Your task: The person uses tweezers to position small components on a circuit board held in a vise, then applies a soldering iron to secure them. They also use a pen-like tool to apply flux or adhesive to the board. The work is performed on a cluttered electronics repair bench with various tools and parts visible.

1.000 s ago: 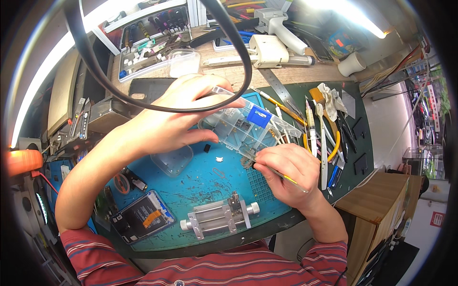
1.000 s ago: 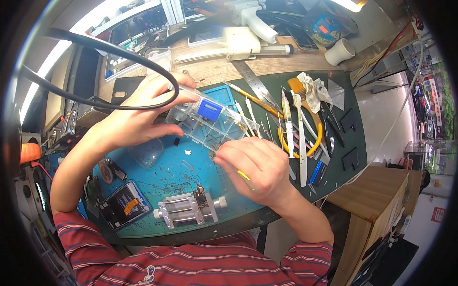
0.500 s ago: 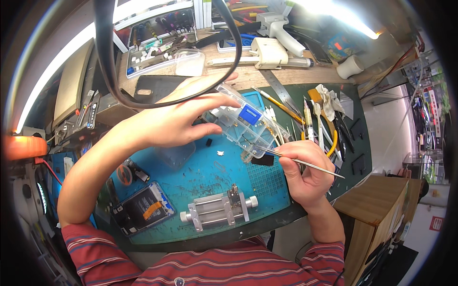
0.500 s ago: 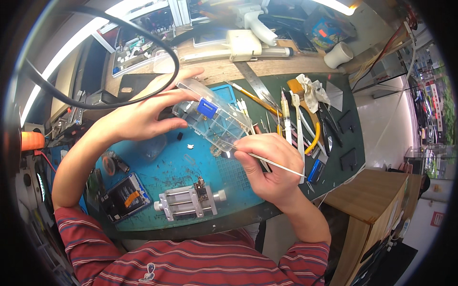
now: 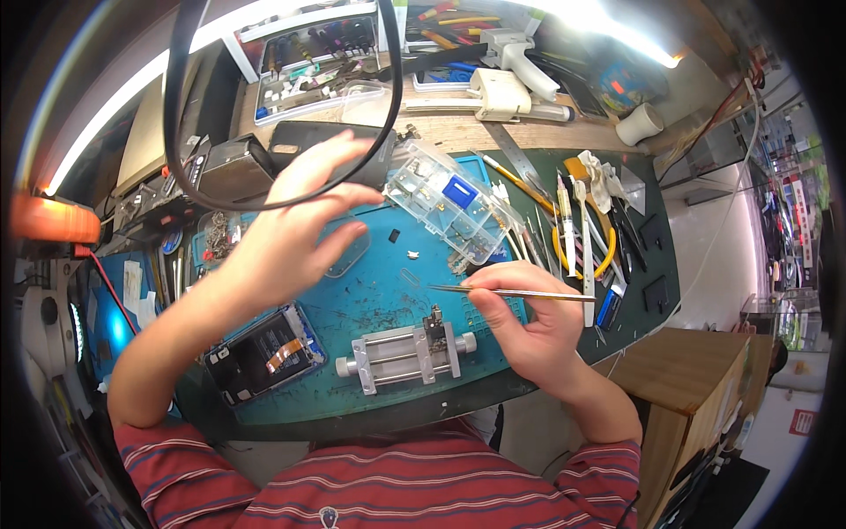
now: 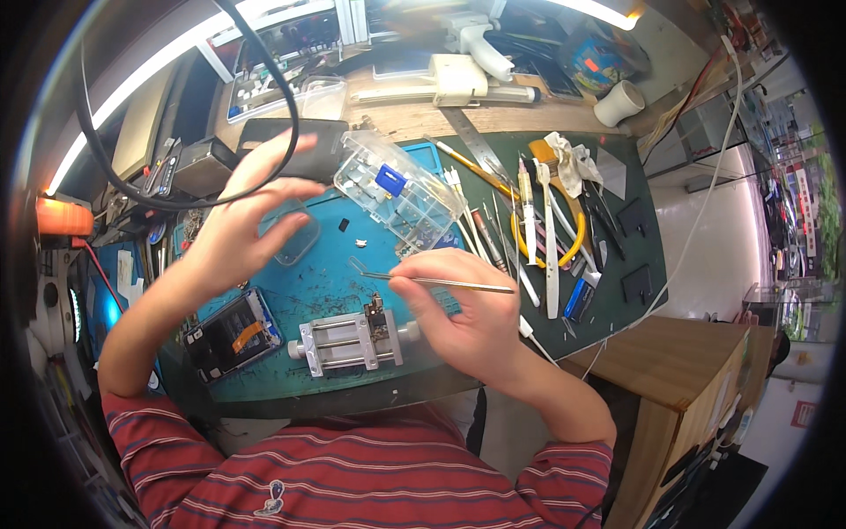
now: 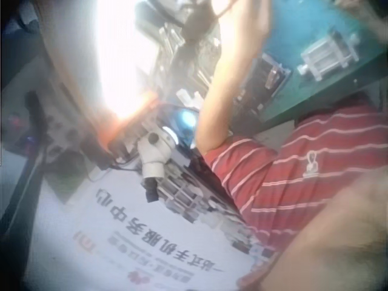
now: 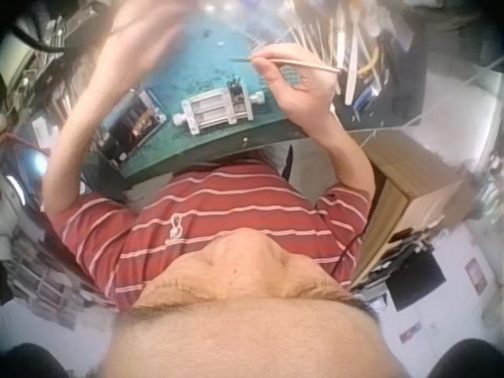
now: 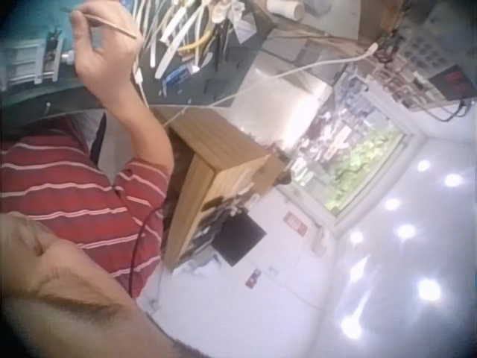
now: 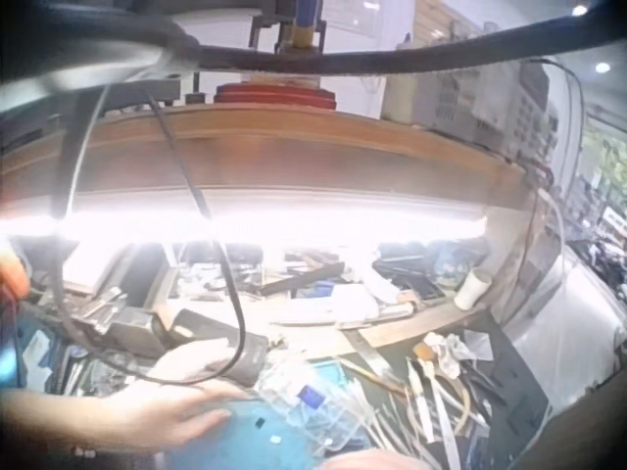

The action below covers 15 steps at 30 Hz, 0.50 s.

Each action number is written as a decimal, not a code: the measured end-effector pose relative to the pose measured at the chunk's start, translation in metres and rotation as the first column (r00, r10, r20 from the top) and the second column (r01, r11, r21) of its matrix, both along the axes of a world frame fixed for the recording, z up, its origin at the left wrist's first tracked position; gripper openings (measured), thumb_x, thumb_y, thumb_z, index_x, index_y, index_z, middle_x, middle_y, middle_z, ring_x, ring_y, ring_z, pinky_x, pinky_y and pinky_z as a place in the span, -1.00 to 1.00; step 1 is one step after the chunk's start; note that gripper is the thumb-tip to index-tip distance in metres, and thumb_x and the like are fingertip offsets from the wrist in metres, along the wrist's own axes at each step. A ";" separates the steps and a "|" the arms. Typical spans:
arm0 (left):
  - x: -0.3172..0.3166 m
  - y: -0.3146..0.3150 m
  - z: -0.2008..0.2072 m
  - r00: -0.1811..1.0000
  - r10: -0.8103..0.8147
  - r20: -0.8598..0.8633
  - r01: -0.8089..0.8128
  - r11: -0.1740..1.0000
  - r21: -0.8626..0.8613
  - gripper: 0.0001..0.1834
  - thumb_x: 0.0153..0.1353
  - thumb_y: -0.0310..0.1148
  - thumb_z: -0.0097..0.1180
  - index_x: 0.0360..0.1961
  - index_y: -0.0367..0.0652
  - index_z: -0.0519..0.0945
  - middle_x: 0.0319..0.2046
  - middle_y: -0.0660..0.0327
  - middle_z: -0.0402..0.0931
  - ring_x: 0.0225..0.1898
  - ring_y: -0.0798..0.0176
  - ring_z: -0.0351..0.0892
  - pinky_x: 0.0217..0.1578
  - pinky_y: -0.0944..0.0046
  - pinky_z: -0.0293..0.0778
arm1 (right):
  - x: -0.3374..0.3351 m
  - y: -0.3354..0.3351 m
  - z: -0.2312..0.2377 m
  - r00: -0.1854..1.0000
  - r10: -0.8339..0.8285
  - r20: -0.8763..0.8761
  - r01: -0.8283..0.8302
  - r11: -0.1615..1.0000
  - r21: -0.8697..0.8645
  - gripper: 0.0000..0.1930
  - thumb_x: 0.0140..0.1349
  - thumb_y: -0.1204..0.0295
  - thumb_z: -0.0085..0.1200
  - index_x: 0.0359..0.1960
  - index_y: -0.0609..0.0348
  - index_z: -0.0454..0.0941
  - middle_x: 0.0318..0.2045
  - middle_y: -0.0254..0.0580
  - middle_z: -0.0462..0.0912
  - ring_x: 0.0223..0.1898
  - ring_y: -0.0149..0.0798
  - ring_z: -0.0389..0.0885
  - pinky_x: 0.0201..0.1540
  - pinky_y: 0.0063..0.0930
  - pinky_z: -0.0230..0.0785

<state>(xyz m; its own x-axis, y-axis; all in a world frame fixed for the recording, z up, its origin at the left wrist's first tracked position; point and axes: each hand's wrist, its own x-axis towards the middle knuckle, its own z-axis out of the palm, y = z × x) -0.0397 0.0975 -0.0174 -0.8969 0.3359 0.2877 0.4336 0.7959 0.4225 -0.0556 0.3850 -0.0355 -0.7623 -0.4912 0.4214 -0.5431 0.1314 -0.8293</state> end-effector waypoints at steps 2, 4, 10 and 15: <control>0.026 0.005 0.008 0.995 0.093 -0.031 -0.092 0.995 0.025 -0.73 0.14 -0.55 0.30 -0.10 -0.18 0.70 0.00 0.08 0.57 0.09 0.02 0.52 0.09 0.10 0.42 | 0.001 -0.012 -0.005 0.998 0.036 -0.046 -0.036 0.999 -0.009 -0.87 0.18 0.61 0.33 -0.24 0.27 0.67 -0.32 -0.11 0.76 -0.29 -0.17 0.74 -0.19 -0.39 0.56; 0.047 0.017 0.010 0.965 0.133 0.227 -0.204 0.922 0.328 -0.87 0.27 -0.54 0.25 -0.16 -0.27 0.72 -0.31 0.19 0.66 -0.32 0.33 0.64 -0.31 0.33 0.52 | 0.001 -0.019 -0.004 0.996 0.072 -0.048 -0.072 0.997 0.001 -0.87 0.18 0.59 0.34 -0.26 0.26 0.67 -0.33 -0.13 0.75 -0.30 -0.17 0.74 -0.20 -0.38 0.56; 0.068 0.023 0.003 0.700 0.020 0.714 -0.404 0.836 0.372 -0.74 0.38 -0.47 0.16 0.03 -0.37 0.62 -0.27 0.11 0.72 -0.38 0.40 0.70 -0.45 0.36 0.55 | -0.001 -0.038 -0.017 0.989 0.094 -0.114 -0.090 0.995 0.040 -0.87 0.17 0.56 0.36 -0.26 0.25 0.68 -0.32 -0.13 0.76 -0.32 -0.17 0.75 -0.22 -0.39 0.57; 0.067 0.012 -0.024 0.933 0.089 0.349 -0.195 0.940 0.279 -0.76 0.29 -0.50 0.21 -0.03 -0.33 0.65 -0.31 0.02 0.65 -0.33 0.09 0.67 -0.31 0.20 0.55 | 0.004 -0.045 -0.022 0.985 0.071 -0.156 -0.059 0.995 0.083 -0.88 0.15 0.58 0.36 -0.28 0.26 0.70 -0.34 -0.13 0.77 -0.35 -0.17 0.76 -0.27 -0.42 0.57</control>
<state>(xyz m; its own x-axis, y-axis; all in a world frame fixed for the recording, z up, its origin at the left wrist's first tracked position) 0.0274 0.1097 -0.0419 -0.9892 0.1414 0.0376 0.1213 0.6488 0.7513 -0.0511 0.3400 -0.0573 -0.6542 -0.5736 0.4930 -0.6762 0.1517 -0.7209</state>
